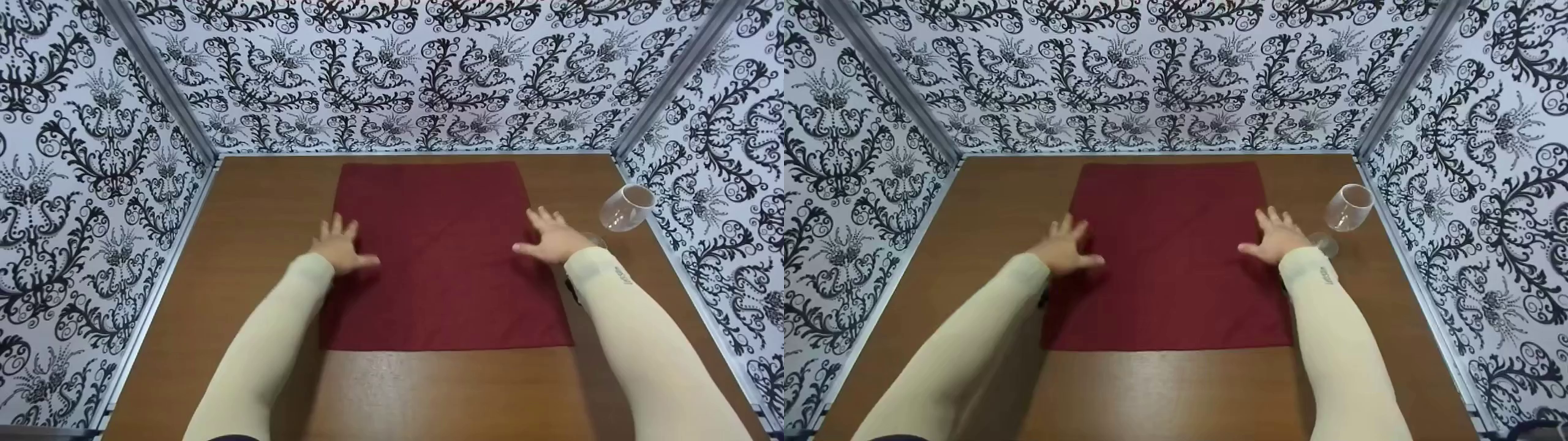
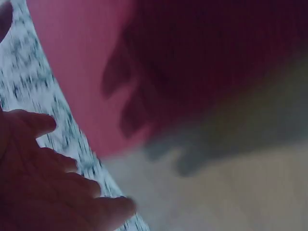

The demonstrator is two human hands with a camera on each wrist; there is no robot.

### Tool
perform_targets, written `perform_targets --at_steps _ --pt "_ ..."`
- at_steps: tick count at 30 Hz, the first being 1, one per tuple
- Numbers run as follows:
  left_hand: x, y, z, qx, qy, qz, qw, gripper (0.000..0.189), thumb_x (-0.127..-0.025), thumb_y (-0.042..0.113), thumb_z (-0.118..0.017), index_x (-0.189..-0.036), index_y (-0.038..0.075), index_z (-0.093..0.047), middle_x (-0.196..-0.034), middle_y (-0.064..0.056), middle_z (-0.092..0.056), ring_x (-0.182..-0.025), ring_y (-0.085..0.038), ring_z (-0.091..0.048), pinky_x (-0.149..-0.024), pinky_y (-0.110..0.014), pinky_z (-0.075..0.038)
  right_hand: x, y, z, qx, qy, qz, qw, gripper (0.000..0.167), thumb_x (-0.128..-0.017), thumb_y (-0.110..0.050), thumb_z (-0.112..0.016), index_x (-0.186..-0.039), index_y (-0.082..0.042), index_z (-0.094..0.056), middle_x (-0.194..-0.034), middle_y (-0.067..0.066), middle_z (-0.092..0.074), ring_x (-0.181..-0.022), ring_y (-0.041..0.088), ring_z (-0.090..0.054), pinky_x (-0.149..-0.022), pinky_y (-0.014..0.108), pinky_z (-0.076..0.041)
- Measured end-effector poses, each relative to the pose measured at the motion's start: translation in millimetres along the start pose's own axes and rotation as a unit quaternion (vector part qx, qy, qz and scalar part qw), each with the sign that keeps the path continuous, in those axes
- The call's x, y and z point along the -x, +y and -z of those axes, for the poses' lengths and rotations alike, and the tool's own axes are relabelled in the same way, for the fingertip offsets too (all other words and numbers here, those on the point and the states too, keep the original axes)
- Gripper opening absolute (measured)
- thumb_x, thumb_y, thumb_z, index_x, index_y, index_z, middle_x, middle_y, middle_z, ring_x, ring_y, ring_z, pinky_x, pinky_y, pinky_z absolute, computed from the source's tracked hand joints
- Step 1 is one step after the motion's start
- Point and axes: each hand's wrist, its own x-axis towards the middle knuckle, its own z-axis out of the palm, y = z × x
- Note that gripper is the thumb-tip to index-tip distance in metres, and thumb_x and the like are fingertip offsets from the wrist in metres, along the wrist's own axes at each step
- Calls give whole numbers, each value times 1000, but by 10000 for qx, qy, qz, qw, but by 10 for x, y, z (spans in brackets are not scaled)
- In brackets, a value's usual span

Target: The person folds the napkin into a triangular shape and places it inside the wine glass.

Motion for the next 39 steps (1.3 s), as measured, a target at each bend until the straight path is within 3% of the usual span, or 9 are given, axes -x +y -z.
perform_targets --at_steps 4,7,9,14,30,39 --pt "114 223 -186 -166 -787 107 9967 125 -83 73 -75 -171 15 -6 -176 -22 9 -162 -51 5 -127 -69 -16 21 -71 -141 -63 -642 44 9979 122 -86 -61 -79 -168 -1 -10 -171 34 -3 -154 64 -3 -122 76 -12" --pt "160 321 -293 -413 -990 320 9937 135 -78 72 -81 -171 16 0 -177 -20 12 -162 -49 8 -128 -67 -15 29 -77 -243 131 -1064 -101 9942 131 -79 -56 -88 -168 -1 -10 -172 34 -2 -157 59 -5 -123 74 -18" --pt "168 358 -333 -495 -913 409 9937 140 -74 71 -84 -171 17 2 -177 -19 13 -162 -49 9 -129 -67 -14 28 -62 -291 287 -1196 -180 9922 135 -76 -56 -90 -168 -1 -8 -172 33 -1 -158 58 -5 -122 73 -22" --pt "163 384 -347 -476 -674 427 9957 143 -70 68 -88 -171 16 -1 -177 -19 11 -162 -49 7 -128 -68 -16 1 -41 -325 354 -1091 -186 9932 138 -73 -56 -91 -168 -1 -8 -172 32 0 -158 58 -4 -120 74 -25" --pt "109 345 -419 -517 -588 425 9960 145 -67 68 -90 -171 16 -4 -177 -20 9 -162 -50 5 -127 -69 -17 7 -19 -391 364 -979 -110 9945 138 -72 -58 -91 -167 1 -11 -171 34 -3 -157 59 -6 -120 75 -25" --pt "74 316 -371 -661 -464 370 9960 143 -67 71 -89 -171 16 -7 -177 -20 4 -163 -49 2 -127 -68 -19 -15 -34 -389 315 -1015 -154 9942 138 -72 -57 -92 -168 0 -9 -172 33 -2 -157 58 -5 -121 74 -24"
